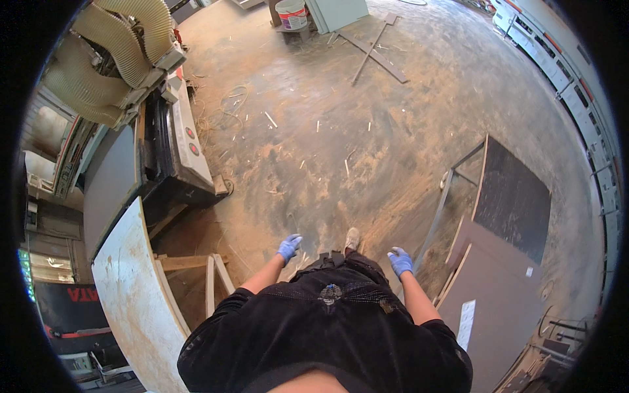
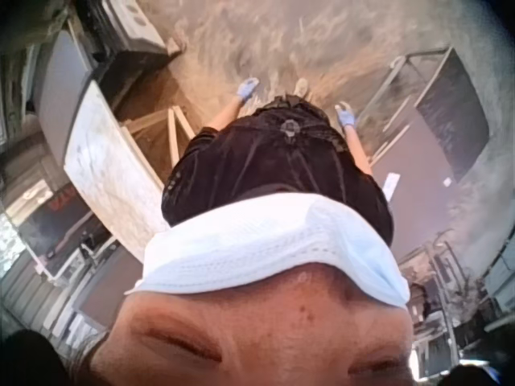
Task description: The person uses a manual pallet jack to lift and move a stack of large wood panels across a workshop floor. They then carry a single panel by hand to a workbench, retrieve a printed document from a computer station, and place it on a table before picking up scrap wood pieces.
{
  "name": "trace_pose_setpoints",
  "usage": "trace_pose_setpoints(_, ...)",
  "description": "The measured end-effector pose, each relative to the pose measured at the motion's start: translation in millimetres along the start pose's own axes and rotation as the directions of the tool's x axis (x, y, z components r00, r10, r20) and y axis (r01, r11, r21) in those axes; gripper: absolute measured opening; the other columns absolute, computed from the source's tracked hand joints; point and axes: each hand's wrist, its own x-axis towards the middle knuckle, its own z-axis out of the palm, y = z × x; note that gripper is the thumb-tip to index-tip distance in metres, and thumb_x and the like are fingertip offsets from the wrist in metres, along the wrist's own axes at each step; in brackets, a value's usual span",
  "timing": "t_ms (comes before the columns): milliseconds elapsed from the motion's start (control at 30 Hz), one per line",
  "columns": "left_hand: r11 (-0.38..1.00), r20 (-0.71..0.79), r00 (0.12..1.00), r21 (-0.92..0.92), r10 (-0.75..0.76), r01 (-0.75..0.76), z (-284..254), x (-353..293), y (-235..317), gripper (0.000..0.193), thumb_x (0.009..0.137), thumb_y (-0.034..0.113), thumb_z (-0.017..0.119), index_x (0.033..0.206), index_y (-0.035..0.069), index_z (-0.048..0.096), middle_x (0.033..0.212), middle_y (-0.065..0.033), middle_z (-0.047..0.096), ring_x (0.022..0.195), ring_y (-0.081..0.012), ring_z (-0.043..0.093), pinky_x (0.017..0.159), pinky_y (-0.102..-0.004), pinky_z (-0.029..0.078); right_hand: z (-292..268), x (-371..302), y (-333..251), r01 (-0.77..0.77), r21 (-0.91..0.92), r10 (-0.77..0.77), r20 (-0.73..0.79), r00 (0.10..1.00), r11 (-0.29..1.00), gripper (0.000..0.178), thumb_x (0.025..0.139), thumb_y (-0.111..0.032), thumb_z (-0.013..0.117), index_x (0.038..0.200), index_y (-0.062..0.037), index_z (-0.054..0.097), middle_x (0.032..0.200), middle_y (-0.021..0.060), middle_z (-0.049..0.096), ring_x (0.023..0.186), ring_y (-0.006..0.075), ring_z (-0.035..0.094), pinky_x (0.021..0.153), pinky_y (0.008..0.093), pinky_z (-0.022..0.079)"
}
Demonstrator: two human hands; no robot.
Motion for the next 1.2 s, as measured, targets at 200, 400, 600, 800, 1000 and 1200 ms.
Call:
trace_pose_setpoints(200, 0.963, -0.148, 0.953, 0.005, -0.265, 0.269, -23.8, 94.1, 75.0, 0.035, 0.087, 0.029, 0.064, 0.114, 0.007, 0.060, 0.107, -0.0097, 0.064, 0.097, -0.0184, 0.058, 0.088, -0.0311, 0.044, -44.6, 136.7, -84.7, 0.130, -0.181, -0.115, 0.091, 0.989, 0.975, 0.044, 0.082, -0.034, 0.062, 0.117, -0.0077, 0.059, 0.116, 0.0146, 0.062, 0.108, 0.0286, 0.058, 0.092, 0.0356, 0.045)
trace_pose_setpoints(400, 0.916, -0.199, 0.898, -0.003, -0.393, 0.401, -52.5, 174.7, 36.2, 0.038, 0.089, 0.034, 0.058, 0.115, 0.006, 0.060, 0.106, -0.0096, 0.064, 0.098, -0.0222, 0.058, 0.090, -0.0328, 0.044, -38.4, 273.7, -254.5, 0.250, -0.182, -0.217, 0.183, 0.959, 0.951, 0.045, 0.081, -0.038, 0.061, 0.117, -0.0102, 0.060, 0.118, 0.0137, 0.061, 0.110, 0.0303, 0.057, 0.093, 0.0368, 0.044)
trace_pose_setpoints(600, 0.624, 0.120, 0.903, 0.760, -0.413, 0.184, -121.1, 324.1, 73.0, 0.046, 0.090, 0.039, 0.052, 0.119, 0.004, 0.057, 0.116, -0.0153, 0.061, 0.105, -0.0285, 0.059, 0.090, -0.0365, 0.045, -29.3, 413.2, -359.8, 0.219, -0.146, -0.180, 0.243, 0.953, 0.965, 0.044, 0.083, -0.034, 0.061, 0.115, -0.0040, 0.060, 0.116, 0.0167, 0.061, 0.108, 0.0288, 0.058, 0.092, 0.0354, 0.045)
trace_pose_setpoints(800, 0.842, -0.052, 0.986, 0.514, -0.160, 0.163, -150.1, 508.6, 279.6, 0.043, 0.088, 0.037, 0.055, 0.110, 0.000, 0.061, 0.113, -0.0171, 0.063, 0.106, -0.0285, 0.059, 0.091, -0.0373, 0.044, -40.8, 498.4, -359.6, -0.038, -0.086, 0.047, 0.109, 0.993, 0.996, 0.042, 0.082, -0.032, 0.064, 0.112, -0.0024, 0.062, 0.112, 0.0152, 0.064, 0.105, 0.0270, 0.060, 0.091, 0.0341, 0.045)
trace_pose_setpoints(1000, 0.983, -0.135, 0.990, 0.185, 0.039, -0.013, -120.2, 728.8, 417.8, 0.034, 0.087, 0.027, 0.062, 0.111, 0.003, 0.060, 0.105, -0.0109, 0.065, 0.097, -0.0213, 0.060, 0.088, -0.0327, 0.046, -37.4, 582.9, -353.1, -0.241, 0.011, 0.239, 0.106, 0.965, 0.970, 0.040, 0.081, -0.032, 0.064, 0.110, -0.0047, 0.064, 0.109, 0.0142, 0.065, 0.103, 0.0271, 0.060, 0.092, 0.0345, 0.044)
trace_pose_setpoints(1200, 0.974, -0.001, 1.000, 0.224, -0.029, 0.028, -45.7, 842.5, 494.4, 0.035, 0.086, 0.027, 0.065, 0.112, 0.004, 0.061, 0.107, -0.0106, 0.065, 0.099, -0.0197, 0.059, 0.089, -0.0319, 0.045, -93.1, 734.2, -390.7, -0.061, -0.416, 0.152, 0.189, 0.970, 0.907, 0.039, 0.085, -0.038, 0.054, 0.100, -0.0037, 0.066, 0.107, 0.0141, 0.065, 0.103, 0.0301, 0.060, 0.090, 0.0358, 0.045)
